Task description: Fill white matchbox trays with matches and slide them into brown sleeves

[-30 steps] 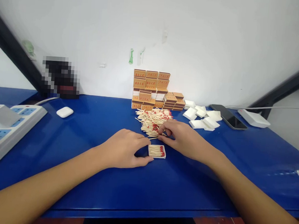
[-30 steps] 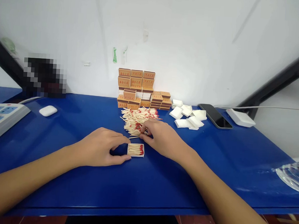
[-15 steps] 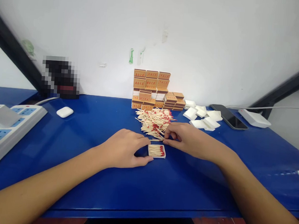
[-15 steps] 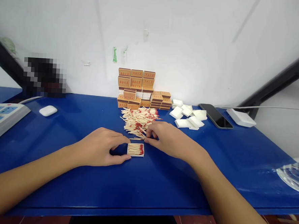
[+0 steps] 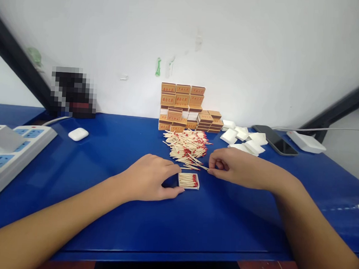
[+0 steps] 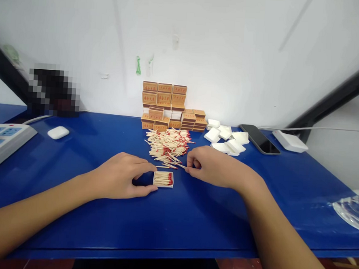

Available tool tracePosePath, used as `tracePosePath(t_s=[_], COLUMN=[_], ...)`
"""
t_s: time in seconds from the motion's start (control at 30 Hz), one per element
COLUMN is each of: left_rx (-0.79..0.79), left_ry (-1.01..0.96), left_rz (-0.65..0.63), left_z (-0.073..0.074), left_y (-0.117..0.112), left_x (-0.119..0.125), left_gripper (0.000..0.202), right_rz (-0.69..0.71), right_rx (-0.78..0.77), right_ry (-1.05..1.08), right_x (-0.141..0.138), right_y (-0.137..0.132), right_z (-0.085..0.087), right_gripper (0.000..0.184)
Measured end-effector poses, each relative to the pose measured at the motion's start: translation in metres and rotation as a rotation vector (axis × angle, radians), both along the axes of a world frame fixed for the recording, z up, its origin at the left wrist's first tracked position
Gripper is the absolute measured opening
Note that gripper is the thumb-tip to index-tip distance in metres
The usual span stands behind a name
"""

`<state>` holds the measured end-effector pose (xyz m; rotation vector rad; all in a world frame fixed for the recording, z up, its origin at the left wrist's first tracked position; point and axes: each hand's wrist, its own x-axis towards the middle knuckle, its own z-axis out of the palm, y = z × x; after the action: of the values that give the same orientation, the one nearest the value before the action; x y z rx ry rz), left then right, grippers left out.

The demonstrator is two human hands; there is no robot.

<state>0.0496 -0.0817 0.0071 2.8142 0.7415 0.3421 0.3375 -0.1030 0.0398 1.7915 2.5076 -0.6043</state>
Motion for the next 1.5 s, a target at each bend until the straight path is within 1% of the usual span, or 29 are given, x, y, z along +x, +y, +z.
tracePosePath(t_s=[0.1, 0.3, 0.53, 0.77, 0.87, 0.97, 1.13, 1.27, 1.4, 1.5], left_rx=[-0.002, -0.003, -0.016, 0.001, -0.003, 0.000, 0.006, -0.001, -0.001, 0.002], left_ry=[0.001, 0.009, 0.012, 0.006, 0.007, 0.009, -0.001, -0.008, -0.005, -0.004], left_rz=[-0.001, 0.001, 0.005, 0.000, 0.002, 0.007, -0.002, 0.005, 0.006, 0.009], left_z=[0.000, -0.001, 0.001, 0.001, 0.000, 0.000, 0.000, 0.000, 0.001, 0.001], left_y=[0.000, -0.001, 0.000, 0.000, 0.000, -0.001, 0.000, 0.000, 0.000, -0.001], left_x=[0.000, 0.001, 0.002, 0.001, 0.001, 0.002, 0.002, 0.002, 0.002, 0.002], left_gripper=[0.033, 0.032, 0.032, 0.032, 0.032, 0.030, 0.029, 0.030, 0.029, 0.028], right_rz=[0.004, 0.057, 0.031, 0.003, 0.042, 0.117, 0.232, 0.241, 0.230, 0.235], right_rx=[-0.014, 0.080, 0.052, 0.013, 0.056, 0.102, 0.079, 0.095, 0.133, 0.132], right_ry=[-0.007, 0.036, 0.054, 0.069, 0.143, 0.240, 0.288, 0.248, 0.226, 0.232], right_x=[0.002, -0.004, -0.007, -0.005, -0.013, -0.026, -0.042, -0.043, -0.042, -0.041], right_y=[0.001, 0.001, 0.001, 0.002, -0.001, -0.006, -0.014, -0.016, -0.016, -0.016], right_z=[0.002, -0.001, -0.008, -0.005, -0.001, 0.001, -0.005, -0.008, -0.005, -0.003], right_gripper=[0.021, 0.020, 0.011, 0.008, 0.010, 0.009, 0.009, 0.011, 0.009, 0.007])
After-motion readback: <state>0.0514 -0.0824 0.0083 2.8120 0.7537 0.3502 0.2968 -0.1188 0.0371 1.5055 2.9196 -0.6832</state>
